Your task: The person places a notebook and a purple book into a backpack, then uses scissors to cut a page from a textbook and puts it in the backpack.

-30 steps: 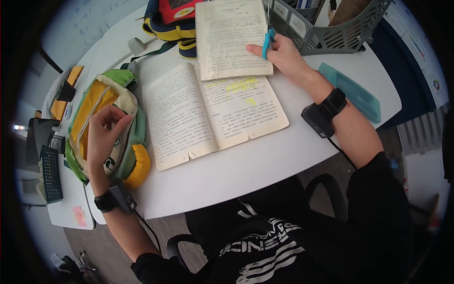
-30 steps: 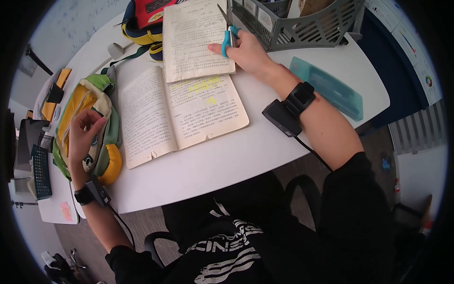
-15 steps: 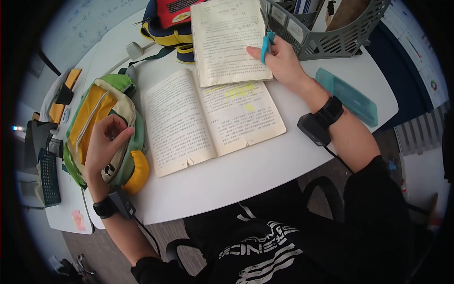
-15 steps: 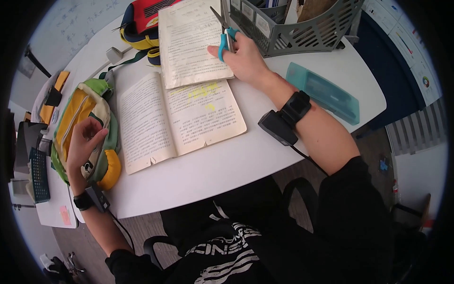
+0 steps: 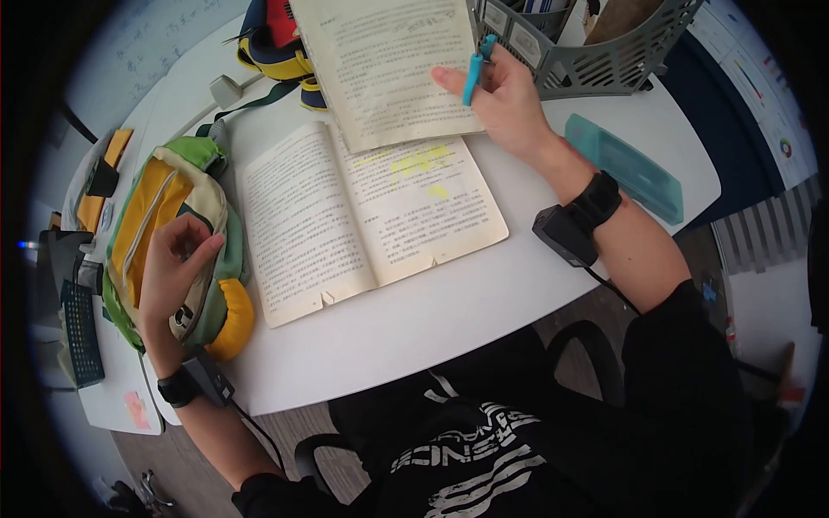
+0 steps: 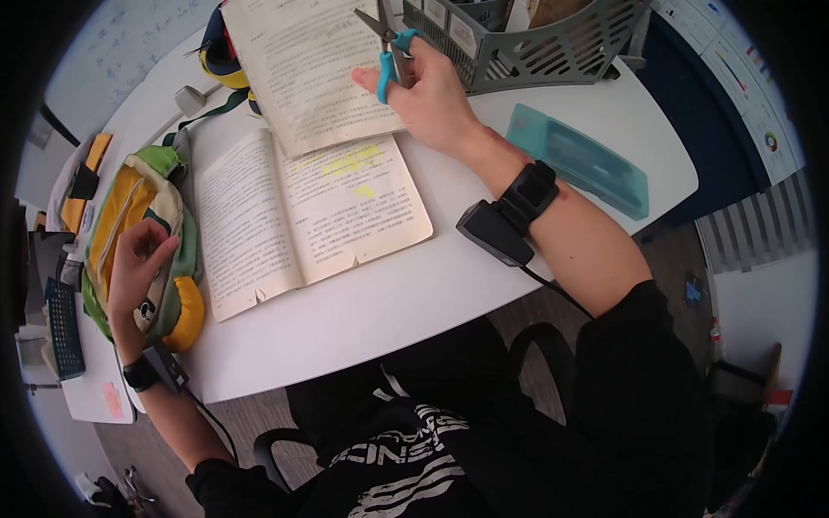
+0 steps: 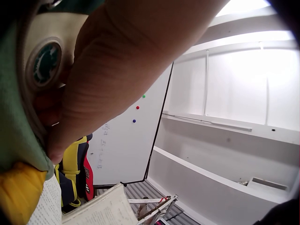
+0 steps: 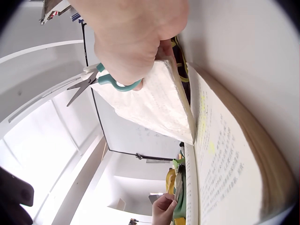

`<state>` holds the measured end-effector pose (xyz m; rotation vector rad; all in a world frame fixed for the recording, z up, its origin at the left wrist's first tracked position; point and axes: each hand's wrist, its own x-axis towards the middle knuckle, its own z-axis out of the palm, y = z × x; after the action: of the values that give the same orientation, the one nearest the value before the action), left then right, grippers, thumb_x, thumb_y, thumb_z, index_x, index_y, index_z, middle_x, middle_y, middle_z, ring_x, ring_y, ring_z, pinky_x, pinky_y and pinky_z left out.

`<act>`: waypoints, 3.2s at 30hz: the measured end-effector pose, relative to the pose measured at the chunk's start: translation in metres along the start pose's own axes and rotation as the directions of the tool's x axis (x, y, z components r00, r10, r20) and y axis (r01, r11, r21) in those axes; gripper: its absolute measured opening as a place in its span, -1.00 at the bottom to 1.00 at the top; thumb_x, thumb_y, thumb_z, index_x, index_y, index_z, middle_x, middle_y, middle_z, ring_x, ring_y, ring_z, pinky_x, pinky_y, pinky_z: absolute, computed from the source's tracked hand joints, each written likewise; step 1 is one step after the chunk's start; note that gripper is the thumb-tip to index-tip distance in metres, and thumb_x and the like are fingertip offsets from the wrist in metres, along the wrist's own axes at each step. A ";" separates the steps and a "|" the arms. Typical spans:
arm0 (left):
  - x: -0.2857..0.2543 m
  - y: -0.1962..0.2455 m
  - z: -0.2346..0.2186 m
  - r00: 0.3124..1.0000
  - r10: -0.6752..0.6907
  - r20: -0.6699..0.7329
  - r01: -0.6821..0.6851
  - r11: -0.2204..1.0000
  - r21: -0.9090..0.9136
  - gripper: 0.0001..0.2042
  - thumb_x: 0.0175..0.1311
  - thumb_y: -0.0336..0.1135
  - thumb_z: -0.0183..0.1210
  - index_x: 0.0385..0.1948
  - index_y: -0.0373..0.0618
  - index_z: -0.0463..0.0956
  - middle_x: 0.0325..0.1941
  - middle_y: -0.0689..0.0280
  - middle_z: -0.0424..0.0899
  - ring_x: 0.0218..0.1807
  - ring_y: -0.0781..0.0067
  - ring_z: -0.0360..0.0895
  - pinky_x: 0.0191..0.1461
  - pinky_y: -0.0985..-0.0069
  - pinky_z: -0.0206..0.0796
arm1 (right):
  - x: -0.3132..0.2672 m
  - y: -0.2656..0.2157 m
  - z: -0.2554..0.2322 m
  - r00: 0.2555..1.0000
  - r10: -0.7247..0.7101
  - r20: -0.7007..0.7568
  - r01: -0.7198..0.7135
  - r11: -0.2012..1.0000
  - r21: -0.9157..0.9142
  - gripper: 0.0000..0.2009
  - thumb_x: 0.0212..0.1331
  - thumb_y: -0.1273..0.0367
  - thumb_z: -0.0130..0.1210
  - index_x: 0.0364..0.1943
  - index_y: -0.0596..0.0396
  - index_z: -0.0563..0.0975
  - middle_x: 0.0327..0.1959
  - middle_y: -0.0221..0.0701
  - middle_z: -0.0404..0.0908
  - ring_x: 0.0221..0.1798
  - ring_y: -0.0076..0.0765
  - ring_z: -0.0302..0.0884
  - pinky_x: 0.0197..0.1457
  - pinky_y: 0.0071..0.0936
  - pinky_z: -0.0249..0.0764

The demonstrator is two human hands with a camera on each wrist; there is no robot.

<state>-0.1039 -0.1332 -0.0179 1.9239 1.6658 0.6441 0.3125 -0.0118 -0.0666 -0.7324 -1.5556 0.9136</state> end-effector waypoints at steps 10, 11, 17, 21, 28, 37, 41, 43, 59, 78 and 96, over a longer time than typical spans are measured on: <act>-0.003 0.004 0.000 1.000 0.000 0.002 0.000 1.000 -0.021 -0.78 0.28 -0.34 0.33 -0.45 -0.16 0.45 -0.52 0.57 0.42 -0.44 0.82 0.29 -0.37 0.70 0.08 | 0.001 0.008 -0.002 0.998 0.058 0.010 -0.058 0.998 0.015 -0.65 0.26 0.32 0.33 0.00 0.19 0.50 -0.22 -0.44 0.68 -0.19 -0.62 0.61 -0.04 -0.59 0.53; -0.002 0.003 -0.001 1.000 0.002 -0.003 -0.002 1.000 -0.024 -0.78 0.28 -0.34 0.33 -0.45 -0.16 0.45 -0.52 0.57 0.42 -0.44 0.82 0.29 -0.37 0.70 0.08 | 0.002 0.008 -0.004 0.998 0.066 0.013 -0.066 0.998 -0.003 -0.64 0.25 0.32 0.33 0.02 0.18 0.51 -0.22 -0.44 0.68 -0.19 -0.62 0.61 -0.03 -0.59 0.53; -0.001 -0.001 0.000 1.000 -0.006 -0.001 0.006 1.000 0.006 -0.78 0.28 -0.32 0.33 -0.45 -0.16 0.46 -0.52 0.56 0.43 -0.44 0.81 0.29 -0.35 0.69 0.09 | 0.001 0.002 -0.001 0.998 0.060 0.000 -0.060 0.998 -0.019 -0.62 0.23 0.30 0.35 0.04 0.16 0.51 -0.22 -0.44 0.68 -0.14 -0.58 0.62 0.00 -0.56 0.53; -0.002 0.000 0.001 1.000 0.014 -0.011 -0.014 1.000 0.020 -0.78 0.28 -0.32 0.33 -0.45 -0.16 0.45 -0.52 0.56 0.42 -0.43 0.82 0.29 -0.35 0.70 0.08 | 0.003 0.005 -0.005 0.998 0.067 0.023 -0.066 0.998 -0.024 -0.62 0.22 0.29 0.37 0.02 0.17 0.52 -0.22 -0.43 0.68 -0.13 -0.57 0.62 0.01 -0.55 0.53; -0.002 0.000 0.000 1.000 0.003 -0.004 -0.003 1.000 0.014 -0.78 0.28 -0.32 0.32 -0.45 -0.16 0.46 -0.51 0.56 0.43 -0.43 0.81 0.30 -0.34 0.69 0.10 | 0.005 0.010 -0.009 0.997 0.068 0.028 -0.066 0.995 -0.070 -0.62 0.19 0.29 0.39 -0.03 0.19 0.52 -0.17 -0.38 0.69 -0.11 -0.55 0.62 0.04 -0.54 0.52; -0.001 0.002 0.002 1.000 0.016 -0.020 -0.015 0.999 0.049 -0.78 0.28 -0.34 0.32 -0.45 -0.17 0.45 -0.52 0.55 0.40 -0.42 0.80 0.30 -0.33 0.69 0.11 | 0.003 0.001 -0.012 0.996 0.068 0.061 -0.067 0.998 -0.015 -0.57 0.17 0.30 0.40 0.03 0.21 0.50 -0.08 -0.37 0.68 -0.04 -0.53 0.60 0.10 -0.53 0.51; -0.002 0.001 -0.001 1.000 0.006 0.001 -0.006 1.000 0.023 -0.79 0.29 -0.34 0.31 -0.45 -0.17 0.45 -0.51 0.55 0.40 -0.42 0.80 0.29 -0.33 0.69 0.11 | 0.003 -0.001 -0.012 0.993 0.059 0.105 -0.056 0.998 -0.035 -0.53 0.17 0.30 0.41 0.08 0.21 0.49 -0.03 -0.34 0.68 0.01 -0.49 0.60 0.16 -0.51 0.50; -0.002 0.000 0.000 1.000 0.030 0.005 -0.030 1.000 0.007 -0.79 0.30 -0.35 0.30 -0.45 -0.17 0.44 -0.51 0.55 0.39 -0.42 0.80 0.28 -0.33 0.69 0.11 | 0.003 -0.001 -0.013 0.990 0.081 0.116 -0.079 0.996 -0.029 -0.51 0.16 0.30 0.41 0.10 0.21 0.48 -0.01 -0.33 0.67 0.04 -0.47 0.59 0.19 -0.50 0.49; -0.003 0.001 -0.002 1.000 0.009 0.028 -0.008 1.000 -0.010 -0.80 0.31 -0.34 0.31 -0.43 -0.18 0.46 -0.49 0.55 0.44 -0.41 0.80 0.31 -0.31 0.70 0.13 | 0.002 -0.001 -0.014 0.984 0.093 0.155 -0.081 0.993 -0.087 -0.45 0.17 0.30 0.40 0.19 0.23 0.43 0.06 -0.30 0.64 0.12 -0.45 0.55 0.28 -0.46 0.44; -0.003 0.001 -0.001 1.000 0.009 0.029 -0.008 1.000 -0.018 -0.81 0.31 -0.38 0.29 -0.42 -0.19 0.45 -0.49 0.55 0.41 -0.40 0.80 0.29 -0.30 0.71 0.12 | 0.005 0.004 -0.013 0.992 0.024 0.123 -0.009 0.993 -0.119 -0.50 0.19 0.28 0.39 0.12 0.25 0.48 -0.01 -0.31 0.66 0.04 -0.49 0.57 0.21 -0.50 0.46; -0.003 0.002 0.000 0.999 0.032 0.012 -0.032 0.999 0.017 -0.81 0.30 -0.36 0.30 -0.43 -0.18 0.46 -0.49 0.54 0.45 -0.40 0.78 0.33 -0.30 0.70 0.14 | 0.007 0.002 -0.018 0.993 0.017 0.113 0.005 0.981 -0.193 -0.54 0.20 0.27 0.38 0.10 0.19 0.51 -0.05 -0.35 0.68 0.01 -0.51 0.59 0.17 -0.49 0.48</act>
<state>-0.1031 -0.1369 -0.0170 1.9664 1.6414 0.6310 0.3291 -0.0021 -0.0638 -0.8337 -1.7619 0.8286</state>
